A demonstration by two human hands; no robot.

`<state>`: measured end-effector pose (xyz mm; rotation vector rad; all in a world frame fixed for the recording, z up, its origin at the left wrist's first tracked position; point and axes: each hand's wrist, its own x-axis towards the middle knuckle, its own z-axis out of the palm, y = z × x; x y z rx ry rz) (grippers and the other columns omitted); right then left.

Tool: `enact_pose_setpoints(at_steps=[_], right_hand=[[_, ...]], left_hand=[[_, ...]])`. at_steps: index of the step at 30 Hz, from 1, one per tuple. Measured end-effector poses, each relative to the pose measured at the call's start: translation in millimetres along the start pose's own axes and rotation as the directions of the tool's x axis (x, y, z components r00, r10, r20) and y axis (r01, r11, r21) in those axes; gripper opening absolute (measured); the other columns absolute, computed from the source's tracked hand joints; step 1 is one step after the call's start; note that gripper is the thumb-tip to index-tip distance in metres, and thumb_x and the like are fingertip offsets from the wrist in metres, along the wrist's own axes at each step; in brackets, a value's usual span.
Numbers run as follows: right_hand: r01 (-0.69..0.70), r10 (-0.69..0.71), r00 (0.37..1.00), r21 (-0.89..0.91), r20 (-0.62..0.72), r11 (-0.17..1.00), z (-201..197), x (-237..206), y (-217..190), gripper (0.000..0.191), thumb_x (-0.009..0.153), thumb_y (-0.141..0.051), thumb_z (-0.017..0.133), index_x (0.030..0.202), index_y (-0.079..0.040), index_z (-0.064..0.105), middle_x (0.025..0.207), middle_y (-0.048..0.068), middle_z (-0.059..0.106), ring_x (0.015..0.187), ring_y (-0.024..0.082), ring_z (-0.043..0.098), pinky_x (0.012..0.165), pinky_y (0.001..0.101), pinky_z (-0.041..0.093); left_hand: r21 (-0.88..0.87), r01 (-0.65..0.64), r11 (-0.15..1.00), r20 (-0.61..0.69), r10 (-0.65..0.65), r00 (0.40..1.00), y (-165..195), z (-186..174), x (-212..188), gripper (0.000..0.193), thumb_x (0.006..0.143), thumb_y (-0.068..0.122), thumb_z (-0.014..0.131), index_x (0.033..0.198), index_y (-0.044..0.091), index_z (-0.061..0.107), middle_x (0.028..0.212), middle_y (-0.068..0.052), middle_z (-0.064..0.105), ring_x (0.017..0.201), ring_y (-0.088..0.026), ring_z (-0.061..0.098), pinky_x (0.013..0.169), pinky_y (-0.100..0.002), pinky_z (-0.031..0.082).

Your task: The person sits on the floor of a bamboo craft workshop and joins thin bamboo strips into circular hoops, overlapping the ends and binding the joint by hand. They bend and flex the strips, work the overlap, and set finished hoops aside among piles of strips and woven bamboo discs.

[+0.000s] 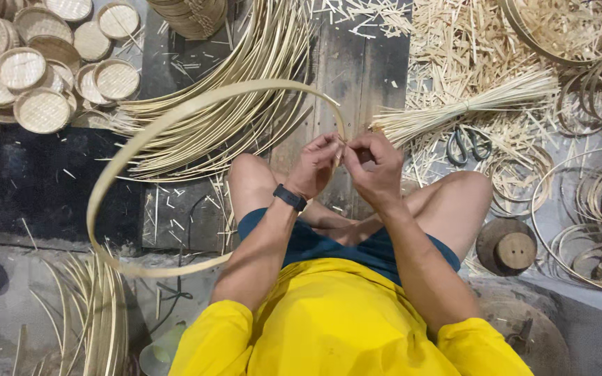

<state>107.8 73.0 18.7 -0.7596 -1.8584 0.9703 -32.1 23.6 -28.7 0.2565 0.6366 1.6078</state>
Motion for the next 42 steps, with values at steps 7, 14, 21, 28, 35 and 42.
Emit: enact_pose_setpoints(at_steps=[7,14,21,28,35,42], right_hand=[[0.009,-0.023,0.997,-0.177,-0.076,0.984,3.9,-5.1,-18.4,0.014,0.085,0.004,0.076,0.090,-0.001,0.064,0.084,0.008,0.062,0.071,0.016,0.067,0.065,0.0280,0.054],[-0.314,0.308,0.947,0.049,0.095,0.948,-13.0,4.9,-20.9,0.010,0.086,-0.003,0.080,0.087,-0.001,0.071,0.082,0.004,0.071,0.073,0.006,0.066,0.065,0.0219,0.054],[-0.583,0.528,0.804,0.187,0.273,0.791,-26.5,18.3,-33.2,0.012,0.084,-0.004,0.079,0.089,0.002,0.072,0.073,0.005,0.072,0.059,0.006,0.065,0.052,0.0219,0.052],[-0.586,0.600,0.752,-0.140,0.272,0.798,-29.9,29.7,-45.5,0.018,0.077,-0.002,0.083,0.083,0.002,0.066,0.068,0.008,0.071,0.057,0.010,0.066,0.047,0.0246,0.052],[-0.503,0.492,0.673,-0.147,0.551,0.852,-60.9,48.9,-35.9,0.028,0.086,-0.017,0.080,0.110,-0.008,0.069,0.076,0.003,0.070,0.064,0.008,0.063,0.056,0.0243,0.052],[-0.315,0.273,0.600,-0.091,0.752,0.945,-69.8,55.6,-13.7,0.013,0.094,-0.011,0.073,0.104,-0.004,0.072,0.084,0.008,0.067,0.071,0.016,0.062,0.062,0.0324,0.052]], left_hand=[[-0.033,0.065,0.997,-0.087,-0.068,0.994,-7.4,12.0,0.6,0.028,0.099,0.029,0.068,0.110,0.003,0.068,0.103,-0.005,0.072,0.096,-0.015,0.066,0.090,-0.031,0.051],[-0.073,0.091,0.993,-0.091,-0.098,0.991,-10.2,5.8,-2.6,0.023,0.097,0.029,0.073,0.104,0.007,0.068,0.094,-0.001,0.069,0.086,-0.013,0.064,0.078,-0.030,0.049],[-0.046,0.098,0.994,-0.055,-0.100,0.993,-13.9,5.8,-9.0,0.024,0.097,0.030,0.076,0.104,0.009,0.068,0.092,0.001,0.069,0.077,-0.011,0.062,0.068,-0.028,0.044],[0.027,0.165,0.986,-0.067,-0.163,0.984,-23.4,9.8,-14.9,0.035,0.098,0.037,0.073,0.109,0.003,0.074,0.092,-0.003,0.069,0.076,-0.010,0.058,0.067,-0.027,0.041],[-0.064,0.328,0.942,0.019,-0.328,0.945,-8.5,21.2,-25.7,0.039,0.098,0.042,0.066,0.114,0.007,0.068,0.092,-0.003,0.068,0.077,-0.012,0.057,0.071,-0.027,0.044],[-0.061,0.433,0.899,0.051,-0.430,0.901,-7.7,20.7,-41.9,0.033,0.096,0.045,0.067,0.097,0.013,0.064,0.081,0.001,0.061,0.068,-0.014,0.052,0.062,-0.028,0.038]])
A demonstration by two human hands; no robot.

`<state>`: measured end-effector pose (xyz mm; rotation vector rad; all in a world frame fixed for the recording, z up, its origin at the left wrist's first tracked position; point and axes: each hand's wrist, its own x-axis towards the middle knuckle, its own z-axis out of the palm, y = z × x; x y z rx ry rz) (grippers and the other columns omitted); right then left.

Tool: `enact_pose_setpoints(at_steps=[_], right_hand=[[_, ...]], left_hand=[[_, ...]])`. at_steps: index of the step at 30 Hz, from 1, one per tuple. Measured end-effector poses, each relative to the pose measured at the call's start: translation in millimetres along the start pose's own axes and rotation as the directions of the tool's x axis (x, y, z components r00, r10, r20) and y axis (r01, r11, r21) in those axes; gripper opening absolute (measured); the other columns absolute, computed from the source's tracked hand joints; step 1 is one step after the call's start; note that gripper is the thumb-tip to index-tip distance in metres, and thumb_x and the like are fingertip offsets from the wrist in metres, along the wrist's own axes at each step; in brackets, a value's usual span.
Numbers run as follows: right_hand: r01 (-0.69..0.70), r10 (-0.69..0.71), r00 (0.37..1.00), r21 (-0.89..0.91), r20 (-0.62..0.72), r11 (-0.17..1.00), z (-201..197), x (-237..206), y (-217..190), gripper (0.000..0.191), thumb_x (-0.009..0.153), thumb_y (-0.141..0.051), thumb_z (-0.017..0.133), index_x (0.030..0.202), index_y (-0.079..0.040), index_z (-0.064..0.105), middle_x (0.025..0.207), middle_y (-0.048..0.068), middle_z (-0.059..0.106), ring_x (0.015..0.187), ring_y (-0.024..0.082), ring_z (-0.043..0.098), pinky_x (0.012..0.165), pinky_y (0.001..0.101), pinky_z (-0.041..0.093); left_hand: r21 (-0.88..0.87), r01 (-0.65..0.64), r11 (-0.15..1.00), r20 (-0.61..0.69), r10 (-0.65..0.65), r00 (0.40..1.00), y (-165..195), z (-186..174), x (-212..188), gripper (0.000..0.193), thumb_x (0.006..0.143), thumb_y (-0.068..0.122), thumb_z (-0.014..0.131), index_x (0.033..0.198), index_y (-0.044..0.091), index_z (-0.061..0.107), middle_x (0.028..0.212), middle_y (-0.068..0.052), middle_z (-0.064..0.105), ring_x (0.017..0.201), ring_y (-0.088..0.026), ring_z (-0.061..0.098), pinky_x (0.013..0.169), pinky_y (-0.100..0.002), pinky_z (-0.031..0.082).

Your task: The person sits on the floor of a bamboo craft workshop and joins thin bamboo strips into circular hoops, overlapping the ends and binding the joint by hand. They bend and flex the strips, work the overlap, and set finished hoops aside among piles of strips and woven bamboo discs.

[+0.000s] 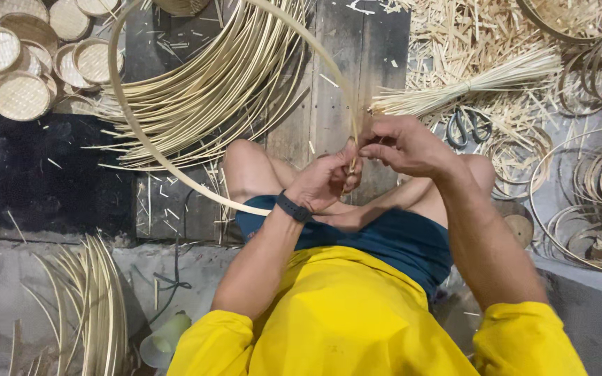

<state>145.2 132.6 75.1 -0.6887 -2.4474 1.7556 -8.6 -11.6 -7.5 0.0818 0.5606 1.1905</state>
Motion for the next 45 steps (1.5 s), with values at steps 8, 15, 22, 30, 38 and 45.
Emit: enact_pose_setpoints(at_steps=[8,15,22,30,38,45], right_hand=[[0.314,-0.411,0.902,-0.450,-0.133,0.836,19.2,15.6,12.2,0.029,0.078,0.009,0.066,0.105,-0.003,0.068,0.103,0.016,0.067,0.098,0.039,0.063,0.086,0.0435,0.052],[0.221,-0.280,0.920,-0.226,-0.275,0.949,14.6,1.2,-11.0,0.013,0.088,0.008,0.065,0.097,0.000,0.062,0.089,0.012,0.059,0.079,0.026,0.060,0.073,0.0347,0.050],[0.242,-0.367,0.771,-0.294,-0.520,0.925,1.6,12.0,-76.7,0.012,0.094,0.009,0.064,0.099,-0.001,0.062,0.090,0.008,0.058,0.072,0.015,0.055,0.065,0.0293,0.044],[0.227,-0.558,0.593,-0.544,-0.581,0.808,15.7,65.4,-53.4,0.015,0.086,0.012,0.068,0.093,0.001,0.062,0.088,0.013,0.058,0.084,0.029,0.059,0.072,0.0402,0.048],[0.036,-0.197,0.857,-0.325,-0.476,0.945,26.1,63.6,-0.9,0.009,0.084,0.007,0.062,0.086,0.000,0.067,0.085,0.012,0.066,0.079,0.024,0.064,0.074,0.0388,0.052],[-0.086,-0.141,0.619,-0.245,-0.773,0.966,6.9,57.5,10.9,0.005,0.094,-0.010,0.074,0.095,-0.005,0.074,0.088,0.010,0.072,0.077,0.019,0.070,0.069,0.0353,0.056]], left_hand=[[0.121,0.001,0.993,-0.114,0.013,0.993,-10.0,-3.2,4.4,0.040,0.098,0.053,0.068,0.081,0.018,0.058,0.072,0.006,0.048,0.062,-0.010,0.043,0.057,-0.027,0.031],[0.425,-0.078,0.902,-0.279,0.212,0.937,16.8,29.7,-4.6,0.053,0.100,0.056,0.061,0.091,0.005,0.069,0.075,0.000,0.064,0.062,-0.009,0.049,0.058,-0.025,0.040],[0.495,-0.616,0.613,-0.155,0.760,0.631,70.4,95.9,-41.5,0.050,0.104,0.047,0.052,0.120,0.003,0.069,0.080,-0.003,0.069,0.067,-0.009,0.060,0.059,-0.021,0.046],[0.038,-0.528,0.848,-0.271,0.518,0.812,62.4,71.8,-0.2,0.019,0.099,0.020,0.071,0.090,0.010,0.058,0.067,-0.002,0.057,0.047,-0.005,0.040,0.040,-0.022,0.029],[0.068,-0.469,0.881,-0.314,0.465,0.828,54.1,30.5,2.8,0.018,0.100,0.019,0.067,0.088,0.009,0.059,0.065,-0.002,0.057,0.045,-0.007,0.040,0.040,-0.023,0.028],[0.132,-0.433,0.891,-0.237,0.453,0.859,54.7,24.8,-13.4,0.015,0.104,0.018,0.064,0.099,0.005,0.064,0.074,-0.004,0.061,0.051,-0.006,0.043,0.045,-0.023,0.031]])
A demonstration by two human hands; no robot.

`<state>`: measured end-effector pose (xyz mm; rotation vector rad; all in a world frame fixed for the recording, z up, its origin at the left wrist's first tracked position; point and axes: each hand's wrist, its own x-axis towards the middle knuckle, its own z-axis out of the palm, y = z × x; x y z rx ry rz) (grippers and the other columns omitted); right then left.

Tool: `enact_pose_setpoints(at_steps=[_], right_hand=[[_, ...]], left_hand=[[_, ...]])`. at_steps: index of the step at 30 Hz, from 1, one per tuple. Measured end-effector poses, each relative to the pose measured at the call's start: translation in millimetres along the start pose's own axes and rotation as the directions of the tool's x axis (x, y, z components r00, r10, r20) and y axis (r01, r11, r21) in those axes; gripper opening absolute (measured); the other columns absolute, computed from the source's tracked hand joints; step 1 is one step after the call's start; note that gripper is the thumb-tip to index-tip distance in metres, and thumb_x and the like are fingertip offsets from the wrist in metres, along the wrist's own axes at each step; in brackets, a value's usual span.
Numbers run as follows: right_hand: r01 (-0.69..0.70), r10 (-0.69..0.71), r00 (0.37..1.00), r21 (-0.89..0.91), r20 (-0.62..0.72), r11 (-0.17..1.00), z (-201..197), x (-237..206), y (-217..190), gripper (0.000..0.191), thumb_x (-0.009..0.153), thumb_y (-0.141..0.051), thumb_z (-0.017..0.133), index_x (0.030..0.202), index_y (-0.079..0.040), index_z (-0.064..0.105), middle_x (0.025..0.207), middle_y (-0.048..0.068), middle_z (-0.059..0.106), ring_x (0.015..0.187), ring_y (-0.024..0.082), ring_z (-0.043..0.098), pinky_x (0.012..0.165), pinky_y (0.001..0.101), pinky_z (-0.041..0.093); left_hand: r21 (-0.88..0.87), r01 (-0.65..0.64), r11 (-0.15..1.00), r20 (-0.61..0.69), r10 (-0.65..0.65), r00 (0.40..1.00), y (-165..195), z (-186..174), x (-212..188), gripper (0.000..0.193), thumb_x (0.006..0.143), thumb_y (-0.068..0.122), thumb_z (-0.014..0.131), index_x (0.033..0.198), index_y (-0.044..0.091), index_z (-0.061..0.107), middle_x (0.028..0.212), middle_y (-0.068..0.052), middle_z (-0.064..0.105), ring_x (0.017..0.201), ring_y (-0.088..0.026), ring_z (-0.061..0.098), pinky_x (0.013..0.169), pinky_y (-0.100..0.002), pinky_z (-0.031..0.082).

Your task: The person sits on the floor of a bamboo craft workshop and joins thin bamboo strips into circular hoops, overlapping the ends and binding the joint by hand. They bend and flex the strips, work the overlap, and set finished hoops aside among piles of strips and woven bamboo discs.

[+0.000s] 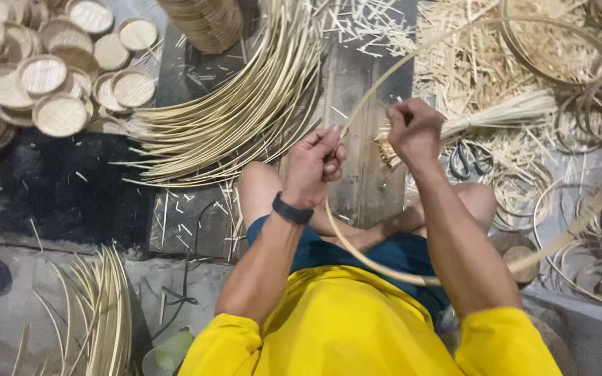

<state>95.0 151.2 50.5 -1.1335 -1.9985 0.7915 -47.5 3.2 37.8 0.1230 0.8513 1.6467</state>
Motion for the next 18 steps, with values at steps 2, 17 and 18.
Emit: enact_pose_setpoints(at_steps=[2,17,18], right_hand=[[-0.005,0.045,0.981,-0.212,0.187,0.977,-21.7,-5.9,-17.6,0.023,0.099,-0.024,0.077,0.089,-0.003,0.073,0.082,0.015,0.068,0.071,0.025,0.065,0.069,0.0368,0.052],[0.891,-0.509,0.455,-0.371,0.731,0.263,-46.5,6.4,-73.1,0.052,0.086,-0.061,0.070,0.076,-0.010,0.065,0.074,0.004,0.061,0.073,0.021,0.062,0.063,0.0363,0.050],[0.879,-0.502,0.477,-0.383,0.722,0.283,-43.5,4.6,-69.7,0.050,0.086,-0.058,0.071,0.077,-0.009,0.065,0.074,0.004,0.062,0.072,0.022,0.063,0.064,0.0368,0.051]], left_hand=[[-0.013,0.104,0.995,0.078,-0.102,0.992,15.3,-8.3,2.3,0.016,0.104,0.021,0.063,0.104,0.006,0.065,0.077,-0.003,0.062,0.051,-0.006,0.045,0.043,-0.022,0.031],[0.457,0.356,0.815,0.217,-0.491,0.844,21.6,15.7,18.9,0.089,0.082,0.094,0.025,0.062,0.010,0.048,0.054,0.002,0.042,0.041,-0.009,0.034,0.038,-0.026,0.021],[0.520,0.319,0.792,0.179,-0.466,0.866,19.4,16.3,21.9,0.091,0.079,0.097,0.023,0.056,0.011,0.041,0.050,-0.001,0.040,0.038,-0.011,0.030,0.036,-0.028,0.019]])
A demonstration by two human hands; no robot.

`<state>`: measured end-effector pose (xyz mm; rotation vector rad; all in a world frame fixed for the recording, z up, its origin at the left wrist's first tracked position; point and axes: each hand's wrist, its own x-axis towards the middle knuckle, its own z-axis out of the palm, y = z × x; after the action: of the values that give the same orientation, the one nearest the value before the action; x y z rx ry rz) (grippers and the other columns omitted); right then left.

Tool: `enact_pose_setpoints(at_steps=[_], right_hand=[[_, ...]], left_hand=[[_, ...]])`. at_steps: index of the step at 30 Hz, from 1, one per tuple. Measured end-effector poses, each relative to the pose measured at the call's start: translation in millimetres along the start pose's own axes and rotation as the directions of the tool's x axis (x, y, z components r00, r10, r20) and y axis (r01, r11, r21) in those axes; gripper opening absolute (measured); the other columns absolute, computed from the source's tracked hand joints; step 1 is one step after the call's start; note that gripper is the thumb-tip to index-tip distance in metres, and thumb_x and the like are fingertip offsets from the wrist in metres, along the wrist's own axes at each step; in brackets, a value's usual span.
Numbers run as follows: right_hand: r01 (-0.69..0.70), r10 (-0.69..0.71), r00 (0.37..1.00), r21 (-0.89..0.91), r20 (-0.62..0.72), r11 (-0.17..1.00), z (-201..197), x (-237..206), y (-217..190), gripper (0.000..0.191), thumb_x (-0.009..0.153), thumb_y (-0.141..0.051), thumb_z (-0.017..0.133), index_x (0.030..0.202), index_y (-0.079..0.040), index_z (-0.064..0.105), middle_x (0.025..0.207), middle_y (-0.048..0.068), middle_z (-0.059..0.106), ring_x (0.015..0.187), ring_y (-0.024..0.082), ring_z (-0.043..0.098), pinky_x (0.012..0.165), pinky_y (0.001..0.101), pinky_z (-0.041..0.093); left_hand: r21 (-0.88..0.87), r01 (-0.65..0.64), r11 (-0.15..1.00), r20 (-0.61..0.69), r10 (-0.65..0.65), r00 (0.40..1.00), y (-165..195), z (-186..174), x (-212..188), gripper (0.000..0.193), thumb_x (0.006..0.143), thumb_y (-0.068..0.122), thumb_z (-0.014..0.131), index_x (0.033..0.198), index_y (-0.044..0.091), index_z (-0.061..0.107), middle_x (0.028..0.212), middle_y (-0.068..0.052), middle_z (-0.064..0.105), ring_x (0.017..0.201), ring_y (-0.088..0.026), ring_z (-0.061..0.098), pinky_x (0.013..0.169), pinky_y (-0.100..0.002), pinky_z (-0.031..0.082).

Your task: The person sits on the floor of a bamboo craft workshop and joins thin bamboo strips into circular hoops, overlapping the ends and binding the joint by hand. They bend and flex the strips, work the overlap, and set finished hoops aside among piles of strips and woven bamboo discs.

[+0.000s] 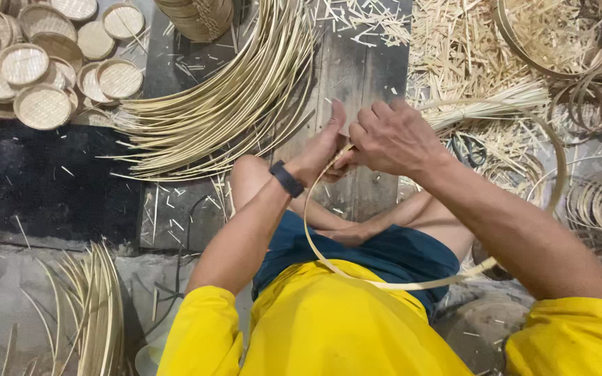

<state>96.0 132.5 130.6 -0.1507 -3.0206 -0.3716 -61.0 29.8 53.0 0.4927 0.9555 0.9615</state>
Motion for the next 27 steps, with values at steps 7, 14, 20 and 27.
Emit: enact_pose_setpoints(at_steps=[7,14,20,27], right_hand=[[-0.190,0.192,0.981,0.114,-0.006,0.975,17.1,-5.9,-4.9,0.038,0.083,-0.046,0.076,0.079,-0.010,0.066,0.079,0.007,0.065,0.075,0.025,0.067,0.061,0.0389,0.052],[-0.115,0.112,0.993,0.061,0.044,0.991,2.3,6.6,7.9,0.048,0.082,-0.058,0.073,0.078,-0.011,0.067,0.076,0.006,0.064,0.071,0.019,0.063,0.060,0.0352,0.053],[-0.595,0.557,0.766,0.025,0.321,0.803,-9.9,-10.9,44.6,0.066,0.087,-0.075,0.059,0.068,-0.011,0.061,0.064,0.001,0.052,0.058,0.017,0.044,0.052,0.0296,0.032],[-0.649,0.647,0.756,0.243,0.098,0.721,35.6,-29.8,34.6,0.070,0.093,-0.079,0.061,0.061,-0.017,0.052,0.051,-0.004,0.039,0.045,0.011,0.032,0.048,0.0285,0.024]], left_hand=[[-0.035,-0.088,0.995,-0.101,0.084,0.991,-7.8,5.1,8.2,0.085,0.079,0.096,0.022,0.060,0.015,0.043,0.053,0.004,0.037,0.041,-0.008,0.026,0.037,-0.027,0.017],[-0.124,-0.147,0.981,-0.106,0.134,0.985,-8.6,7.1,9.6,0.088,0.085,0.088,0.023,0.062,0.010,0.054,0.051,0.001,0.045,0.037,-0.008,0.027,0.035,-0.024,0.018],[-0.266,-0.335,0.904,-0.258,0.268,0.928,-38.4,-5.3,2.3,0.043,0.104,0.041,0.058,0.077,0.008,0.056,0.053,0.002,0.042,0.038,-0.009,0.031,0.036,-0.026,0.022],[-0.293,-0.417,0.860,-0.371,0.300,0.879,-45.0,-5.3,7.7,0.046,0.104,0.038,0.057,0.071,0.007,0.052,0.051,0.002,0.041,0.036,-0.009,0.034,0.034,-0.026,0.023]])
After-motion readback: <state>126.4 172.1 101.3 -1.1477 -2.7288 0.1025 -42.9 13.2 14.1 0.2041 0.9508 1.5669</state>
